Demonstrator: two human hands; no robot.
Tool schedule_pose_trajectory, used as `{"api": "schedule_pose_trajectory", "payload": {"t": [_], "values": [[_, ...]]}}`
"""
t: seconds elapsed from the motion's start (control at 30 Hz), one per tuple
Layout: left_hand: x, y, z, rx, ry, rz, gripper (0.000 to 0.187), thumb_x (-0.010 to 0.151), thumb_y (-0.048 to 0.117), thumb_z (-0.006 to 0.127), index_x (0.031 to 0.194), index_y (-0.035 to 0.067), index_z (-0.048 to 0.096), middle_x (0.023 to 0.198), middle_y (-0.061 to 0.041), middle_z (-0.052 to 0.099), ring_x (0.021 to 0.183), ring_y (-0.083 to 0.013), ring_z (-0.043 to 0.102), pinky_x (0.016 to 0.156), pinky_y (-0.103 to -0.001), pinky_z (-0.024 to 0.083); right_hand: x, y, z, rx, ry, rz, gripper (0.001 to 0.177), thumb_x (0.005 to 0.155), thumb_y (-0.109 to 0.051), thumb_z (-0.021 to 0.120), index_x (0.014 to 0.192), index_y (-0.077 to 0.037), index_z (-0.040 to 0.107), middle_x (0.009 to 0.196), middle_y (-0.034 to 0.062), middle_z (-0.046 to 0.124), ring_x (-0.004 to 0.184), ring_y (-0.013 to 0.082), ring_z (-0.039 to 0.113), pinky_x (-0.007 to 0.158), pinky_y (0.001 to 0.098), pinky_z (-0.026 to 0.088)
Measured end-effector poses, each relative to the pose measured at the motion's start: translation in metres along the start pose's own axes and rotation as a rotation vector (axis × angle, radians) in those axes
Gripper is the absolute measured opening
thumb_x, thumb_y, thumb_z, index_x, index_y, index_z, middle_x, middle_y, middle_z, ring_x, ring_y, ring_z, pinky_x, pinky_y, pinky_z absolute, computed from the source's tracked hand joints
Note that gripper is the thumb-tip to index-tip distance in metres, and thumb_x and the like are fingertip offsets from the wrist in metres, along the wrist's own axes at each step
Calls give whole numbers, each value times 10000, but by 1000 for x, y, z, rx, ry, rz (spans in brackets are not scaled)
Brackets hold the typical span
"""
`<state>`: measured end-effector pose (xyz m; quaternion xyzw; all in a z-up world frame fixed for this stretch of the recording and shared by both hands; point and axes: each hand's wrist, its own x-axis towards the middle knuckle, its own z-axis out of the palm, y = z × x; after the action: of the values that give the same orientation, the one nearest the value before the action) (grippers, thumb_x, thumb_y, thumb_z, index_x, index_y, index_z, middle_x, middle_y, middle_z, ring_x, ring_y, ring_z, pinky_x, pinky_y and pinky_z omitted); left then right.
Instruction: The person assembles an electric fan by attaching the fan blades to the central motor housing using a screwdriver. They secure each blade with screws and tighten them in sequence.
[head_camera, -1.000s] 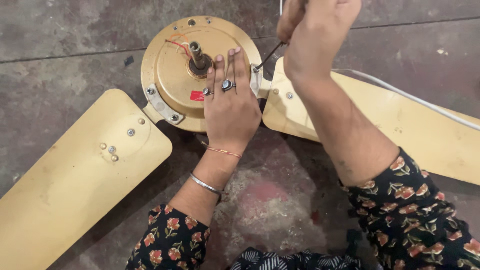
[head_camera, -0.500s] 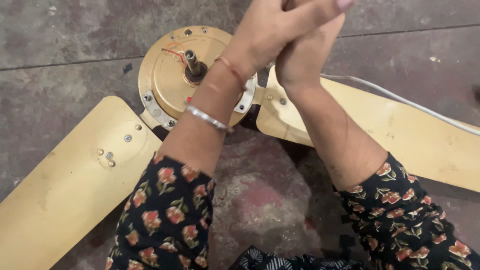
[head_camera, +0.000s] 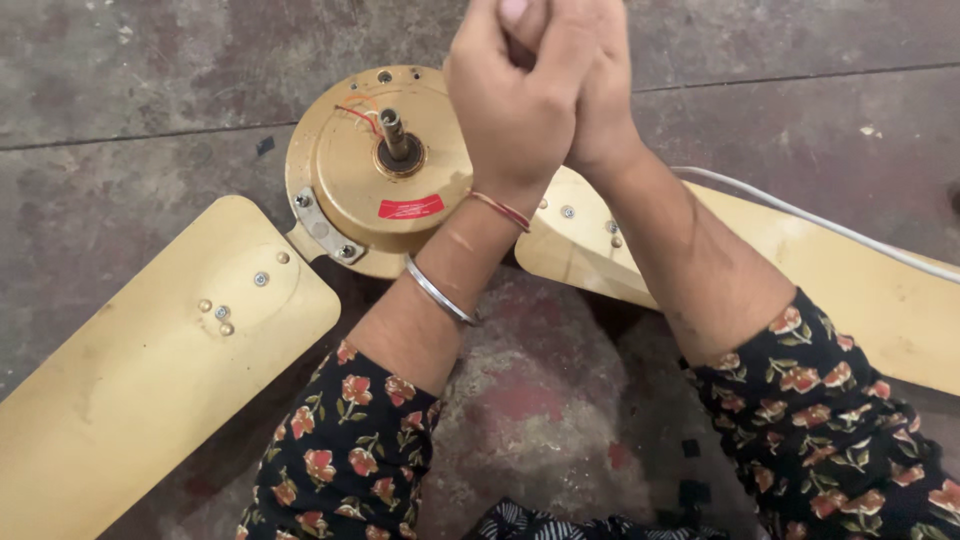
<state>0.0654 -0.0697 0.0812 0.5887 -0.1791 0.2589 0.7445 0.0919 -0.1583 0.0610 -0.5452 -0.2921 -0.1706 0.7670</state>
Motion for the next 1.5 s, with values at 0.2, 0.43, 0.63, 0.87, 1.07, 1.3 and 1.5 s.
{"api": "schedule_pose_trajectory", "payload": {"t": [0.2,0.43,0.63,0.87,1.07,1.3,1.5], "values": [[-11,-7,-26,-214,-153,-26,345,1112,307,588,1264,3,531,989,-17,603,900,-70,574,812,-235,498,5,-5,4,138,-65,70,257,1077,-150,566,892,15,501,754,67,482,599,163,439,570,361,362],[-33,-16,-81,1143,-514,-4,615,979,139,497,1588,120,415,891,-185,720,931,-354,663,1178,-407,465,-10,-19,-4,283,128,56,471,1130,-231,472,717,-117,277,538,15,239,422,122,208,414,324,167],[-37,-27,-88,1123,-371,226,612,910,72,536,1513,49,435,1228,-202,707,1188,-380,642,1112,-449,457,-26,-33,-16,247,258,-23,499,1131,-269,469,699,-121,268,536,5,208,429,119,168,414,333,166],[-40,-31,-84,1188,-378,226,640,898,79,536,1521,14,407,1262,-213,695,1169,-397,643,1083,-423,463,-29,-30,-18,270,236,-28,521,1149,-278,456,696,-129,249,535,-3,193,429,114,161,421,319,166],[-41,-33,-86,1178,-374,251,540,1016,95,507,1538,21,393,1270,-224,689,1229,-332,656,1157,-422,451,-29,-23,-14,319,254,-16,517,1171,-282,442,718,-94,281,560,6,202,449,117,167,441,317,149],[-40,-34,-84,1157,-373,271,570,953,69,511,1509,-2,407,1286,-227,686,1240,-340,642,1144,-422,443,-31,-19,-13,287,239,-41,519,1167,-280,456,721,-77,284,554,16,198,445,119,170,438,315,134],[-40,-30,-83,1131,-394,200,559,961,64,515,1508,-3,422,1276,-220,685,1223,-343,644,1150,-425,450,-30,-17,-15,232,195,-107,530,1174,-284,433,717,-71,268,544,31,202,437,126,177,427,305,139]]}}
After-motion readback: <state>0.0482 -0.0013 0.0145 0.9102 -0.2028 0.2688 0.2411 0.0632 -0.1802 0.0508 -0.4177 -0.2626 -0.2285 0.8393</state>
